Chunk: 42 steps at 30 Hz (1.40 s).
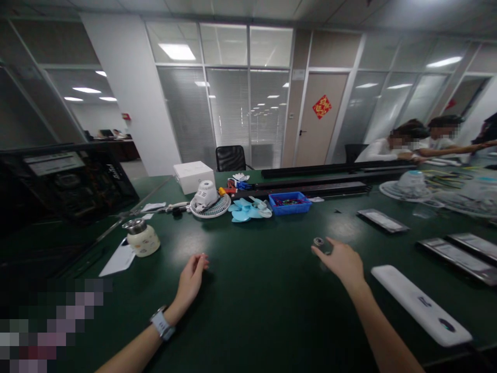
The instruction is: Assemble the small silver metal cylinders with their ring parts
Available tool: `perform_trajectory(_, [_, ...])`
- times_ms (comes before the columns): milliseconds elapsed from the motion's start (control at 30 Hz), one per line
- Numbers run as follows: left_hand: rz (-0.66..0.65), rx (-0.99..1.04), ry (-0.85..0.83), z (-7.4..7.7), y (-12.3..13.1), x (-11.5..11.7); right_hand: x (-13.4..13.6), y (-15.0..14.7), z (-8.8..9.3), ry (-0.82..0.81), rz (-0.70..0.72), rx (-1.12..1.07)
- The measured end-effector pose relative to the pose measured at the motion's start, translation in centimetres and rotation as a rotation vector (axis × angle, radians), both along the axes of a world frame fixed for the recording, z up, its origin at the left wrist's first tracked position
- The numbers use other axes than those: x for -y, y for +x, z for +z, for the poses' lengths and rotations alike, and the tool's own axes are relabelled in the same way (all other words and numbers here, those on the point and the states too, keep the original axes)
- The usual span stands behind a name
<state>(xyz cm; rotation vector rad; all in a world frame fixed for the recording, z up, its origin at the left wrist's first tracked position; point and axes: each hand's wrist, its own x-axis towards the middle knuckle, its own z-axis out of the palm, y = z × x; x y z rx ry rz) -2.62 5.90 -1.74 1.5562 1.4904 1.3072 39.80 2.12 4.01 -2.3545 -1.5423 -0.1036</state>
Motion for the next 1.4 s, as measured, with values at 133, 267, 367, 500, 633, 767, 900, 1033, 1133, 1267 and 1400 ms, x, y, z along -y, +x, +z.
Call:
perform_trajectory(133, [-0.002, 0.022, -0.005, -0.2, 0.0, -0.2, -1.9, -0.6, 0.3, -0.113, -0.042, 0.061])
perform_trajectory(267, [-0.009, 0.038, -0.004, -0.1, 0.1, -0.1, -1.9, -1.2, 0.4, 0.05, 0.001, 0.118])
perform_trajectory(367, [-0.061, 0.033, 0.029, 0.3, 0.4, 0.2, -1.2, -4.1, 1.2, 0.286, 0.234, 0.007])
perform_trajectory(500, [-0.217, -0.011, 0.121, 1.4, 1.0, 1.3, -1.0, -11.8, 1.9, 0.272, 0.655, -0.522])
perform_trajectory(633, [-0.381, -0.057, 0.138, 2.6, 1.5, 2.5, -1.6, -18.8, 0.3, 0.045, 0.836, -1.018])
perform_trajectory(767, [-0.465, -0.013, 0.07, 2.7, 1.9, 2.9, -1.9, -20.8, -1.6, -0.102, 0.87, -1.255])
perform_trajectory(900, [-0.477, 0.073, 0.022, 2.1, 1.8, 2.4, -1.4, -20.6, -1.9, -0.165, 0.894, -1.333])
perform_trajectory(1033, [-0.473, 0.056, 0.021, 1.7, 1.6, 1.9, -0.9, -20.6, -1.8, -0.213, 0.937, -1.316])
perform_trajectory(1133, [-0.472, 0.046, 0.02, 1.7, 1.7, 1.8, -0.8, -20.7, -2.1, -0.263, 0.977, -1.289])
perform_trajectory(1267, [-0.465, 0.035, 0.024, 1.6, 1.9, 1.9, -0.6, -20.9, -2.5, -0.278, 0.997, -1.308])
perform_trajectory(1400, [-0.396, 0.007, 0.05, 1.3, 1.8, 1.7, -0.3, -21.2, -2.7, -0.287, 0.934, -1.355])
